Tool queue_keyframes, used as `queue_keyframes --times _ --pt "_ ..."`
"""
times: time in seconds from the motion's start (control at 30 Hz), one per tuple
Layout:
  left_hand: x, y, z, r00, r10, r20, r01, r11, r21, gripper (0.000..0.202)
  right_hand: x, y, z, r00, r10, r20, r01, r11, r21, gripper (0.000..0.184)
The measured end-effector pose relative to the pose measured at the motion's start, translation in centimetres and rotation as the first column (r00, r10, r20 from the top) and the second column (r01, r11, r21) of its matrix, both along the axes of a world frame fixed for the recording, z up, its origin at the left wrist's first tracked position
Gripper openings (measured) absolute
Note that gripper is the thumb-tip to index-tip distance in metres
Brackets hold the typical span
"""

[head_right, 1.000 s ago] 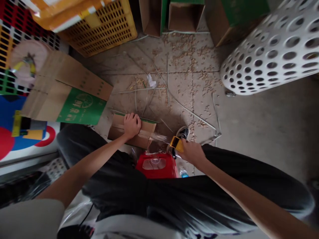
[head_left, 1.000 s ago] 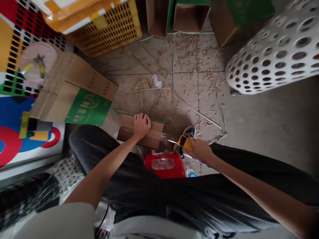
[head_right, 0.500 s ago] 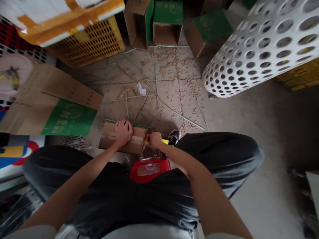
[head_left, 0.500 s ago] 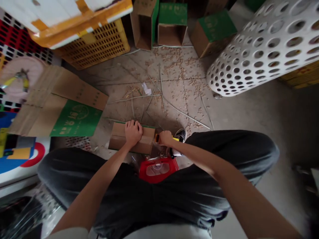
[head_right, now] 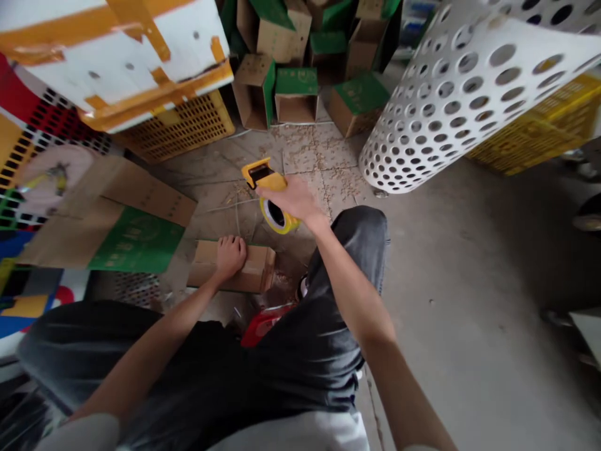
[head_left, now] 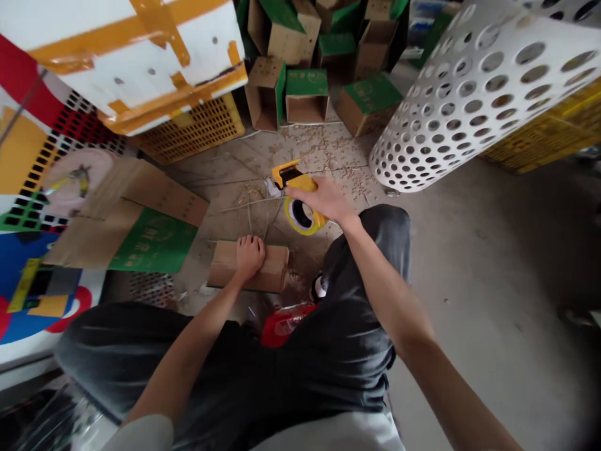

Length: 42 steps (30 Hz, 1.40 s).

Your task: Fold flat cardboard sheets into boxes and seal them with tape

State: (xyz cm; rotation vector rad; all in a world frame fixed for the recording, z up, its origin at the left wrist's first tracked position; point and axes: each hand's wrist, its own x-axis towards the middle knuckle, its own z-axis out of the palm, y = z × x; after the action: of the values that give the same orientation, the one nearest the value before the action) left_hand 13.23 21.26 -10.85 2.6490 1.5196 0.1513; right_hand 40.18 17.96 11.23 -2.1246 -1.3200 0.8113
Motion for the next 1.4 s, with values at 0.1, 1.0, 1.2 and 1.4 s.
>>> queue_keyframes --times 0.1,1.0,1.2,1.4 --pt "1.2 -0.4 0.7 1.0 0.022 0.01 -0.022 0.999 -0.024 0.041 0.1 0.5 -1.6 0.997 -0.06 0.044 0.06 0.998 -0.005 0.059" --pt "-12.1 -4.6 2.2 1.0 0.013 0.025 -0.011 0.996 -0.087 0.074 -4.8 9.9 -2.5 1.0 -0.027 0.005 0.027 0.999 0.03 0.059" --pt "-16.1 1.7 5.7 0.975 0.211 0.071 -0.218 0.969 0.117 0.071 -6.3 10.3 -2.2 0.999 -0.015 0.032 0.015 1.0 0.021 0.065" --pt "-15.5 2.0 4.5 0.949 0.315 0.026 -0.314 0.926 0.209 0.135 -7.3 11.5 -3.5 0.995 0.017 0.1 -0.017 1.0 -0.001 0.065"
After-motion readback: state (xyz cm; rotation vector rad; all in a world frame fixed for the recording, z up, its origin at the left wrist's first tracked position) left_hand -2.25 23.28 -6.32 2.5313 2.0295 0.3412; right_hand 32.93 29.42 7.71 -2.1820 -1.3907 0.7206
